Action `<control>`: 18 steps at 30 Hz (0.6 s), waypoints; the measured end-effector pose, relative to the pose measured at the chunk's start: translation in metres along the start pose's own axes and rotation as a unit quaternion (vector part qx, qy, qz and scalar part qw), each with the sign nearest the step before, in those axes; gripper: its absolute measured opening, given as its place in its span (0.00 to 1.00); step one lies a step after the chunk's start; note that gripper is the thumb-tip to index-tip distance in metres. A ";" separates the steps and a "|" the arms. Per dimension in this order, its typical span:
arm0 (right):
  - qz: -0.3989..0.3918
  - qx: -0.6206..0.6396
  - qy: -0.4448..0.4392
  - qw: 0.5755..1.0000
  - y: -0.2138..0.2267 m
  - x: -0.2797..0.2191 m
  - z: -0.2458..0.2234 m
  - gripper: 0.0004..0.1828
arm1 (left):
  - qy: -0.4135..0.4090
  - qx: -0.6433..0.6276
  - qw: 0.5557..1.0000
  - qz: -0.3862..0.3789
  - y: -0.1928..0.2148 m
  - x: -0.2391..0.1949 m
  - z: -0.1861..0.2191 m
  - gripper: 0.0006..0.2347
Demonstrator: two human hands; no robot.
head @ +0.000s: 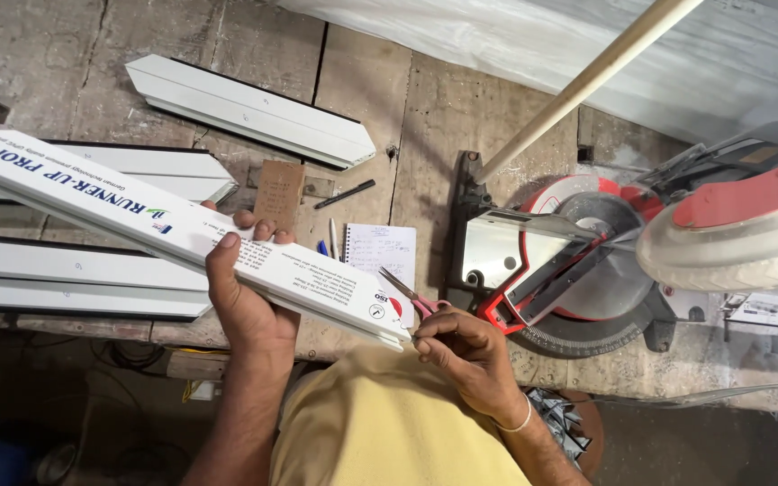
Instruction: The worker is preparing, measuring, and finishing white metal profiles on a fabrication floor, using tools like scissors to trim edges and inspecting the pieces near a miter saw.
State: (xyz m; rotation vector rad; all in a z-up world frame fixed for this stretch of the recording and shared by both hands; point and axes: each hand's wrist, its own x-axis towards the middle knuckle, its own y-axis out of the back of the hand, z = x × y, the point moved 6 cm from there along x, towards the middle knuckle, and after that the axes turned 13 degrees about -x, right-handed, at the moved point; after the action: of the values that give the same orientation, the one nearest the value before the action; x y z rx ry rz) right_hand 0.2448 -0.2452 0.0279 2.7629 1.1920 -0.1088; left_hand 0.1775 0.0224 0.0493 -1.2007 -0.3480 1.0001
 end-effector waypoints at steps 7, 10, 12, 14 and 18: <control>0.009 0.033 0.007 0.999 0.000 -0.005 0.003 0.05 | 0.004 0.021 1.000 -0.003 -0.001 0.000 -0.002 0.34; 0.022 0.005 -0.002 1.000 0.001 -0.005 0.005 0.05 | 0.004 0.023 1.000 -0.005 -0.002 0.001 -0.002 0.34; 0.013 -0.004 0.029 0.999 0.000 -0.007 0.003 0.04 | 0.005 0.025 1.000 -0.004 -0.003 0.001 -0.001 0.34; 0.013 -0.001 0.017 1.000 0.000 -0.006 0.003 0.05 | 0.007 0.024 1.000 -0.007 -0.003 0.001 -0.002 0.34; 0.017 0.043 -0.022 0.999 0.000 -0.007 0.008 0.06 | 0.007 0.023 1.000 -0.011 -0.004 0.002 -0.002 0.35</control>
State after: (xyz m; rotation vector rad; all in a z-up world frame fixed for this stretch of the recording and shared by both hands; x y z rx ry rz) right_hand 0.2400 -0.2509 0.0207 2.8373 1.1570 -0.2203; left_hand 0.1814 0.0226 0.0518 -1.1588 -0.3240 0.9746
